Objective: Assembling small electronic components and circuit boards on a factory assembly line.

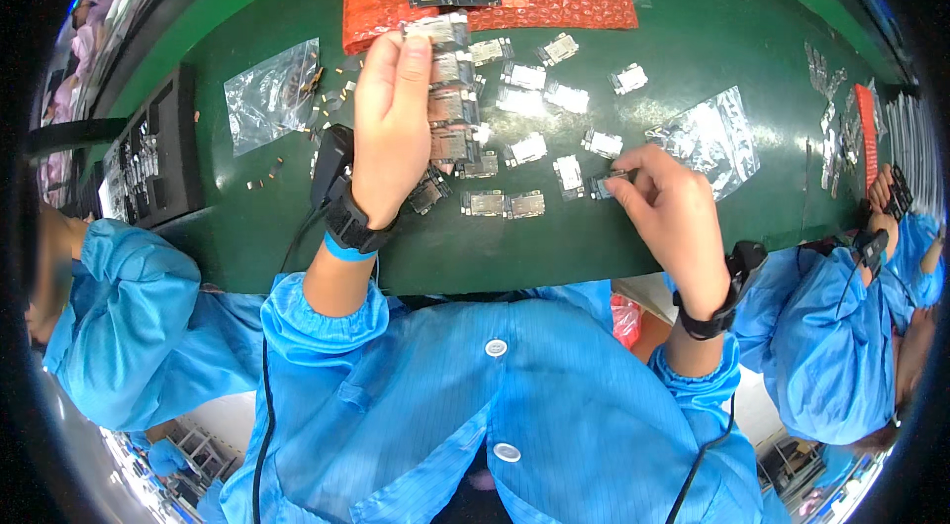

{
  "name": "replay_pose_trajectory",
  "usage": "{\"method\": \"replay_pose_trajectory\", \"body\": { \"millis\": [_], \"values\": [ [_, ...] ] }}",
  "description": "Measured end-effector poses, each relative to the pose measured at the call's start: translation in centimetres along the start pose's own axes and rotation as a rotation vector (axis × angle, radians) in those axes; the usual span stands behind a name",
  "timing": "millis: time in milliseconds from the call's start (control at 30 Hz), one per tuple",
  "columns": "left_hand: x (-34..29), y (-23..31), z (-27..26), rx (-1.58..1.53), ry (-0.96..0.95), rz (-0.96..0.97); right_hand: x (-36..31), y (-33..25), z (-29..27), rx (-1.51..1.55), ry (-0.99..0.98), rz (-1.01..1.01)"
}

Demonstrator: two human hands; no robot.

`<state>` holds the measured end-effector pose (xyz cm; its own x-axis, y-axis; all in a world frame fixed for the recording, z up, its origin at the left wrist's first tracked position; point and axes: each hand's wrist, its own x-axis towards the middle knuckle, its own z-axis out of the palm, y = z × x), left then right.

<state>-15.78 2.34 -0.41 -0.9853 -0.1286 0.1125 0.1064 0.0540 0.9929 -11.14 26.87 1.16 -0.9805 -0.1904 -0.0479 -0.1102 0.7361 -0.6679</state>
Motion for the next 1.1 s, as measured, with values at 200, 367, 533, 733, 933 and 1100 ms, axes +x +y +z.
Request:
{"method": "replay_pose_trajectory", "body": {
  "millis": [200,367,533,733,933,1100],
  "values": [
    [-1.2,0.2,0.8,0.011,-0.162,-0.115,-0.1,-1.5,0.6,-0.143,0.096,0.061],
    [-3.2,1.4,1.2,0.038,-0.289,-0.029,1.0,-4.8,0.7,0.565,0.143,-0.090],
    [-4.0,2.2,0.3,0.176,-0.312,-0.051,2.9,-5.1,1.4,0.823,-0.076,-0.036],
    [-4.5,3.1,-0.8,0.313,-0.361,0.025,2.7,-6.3,0.6,0.907,-0.251,-0.104],
    [-4.8,3.0,-1.9,0.144,-0.391,-0.035,2.2,-5.6,0.7,0.908,-0.179,0.021],
    [-6.0,3.5,-1.2,-0.699,-0.109,-0.077,0.5,-7.1,3.8,1.261,0.164,-0.014]
  ]
}}
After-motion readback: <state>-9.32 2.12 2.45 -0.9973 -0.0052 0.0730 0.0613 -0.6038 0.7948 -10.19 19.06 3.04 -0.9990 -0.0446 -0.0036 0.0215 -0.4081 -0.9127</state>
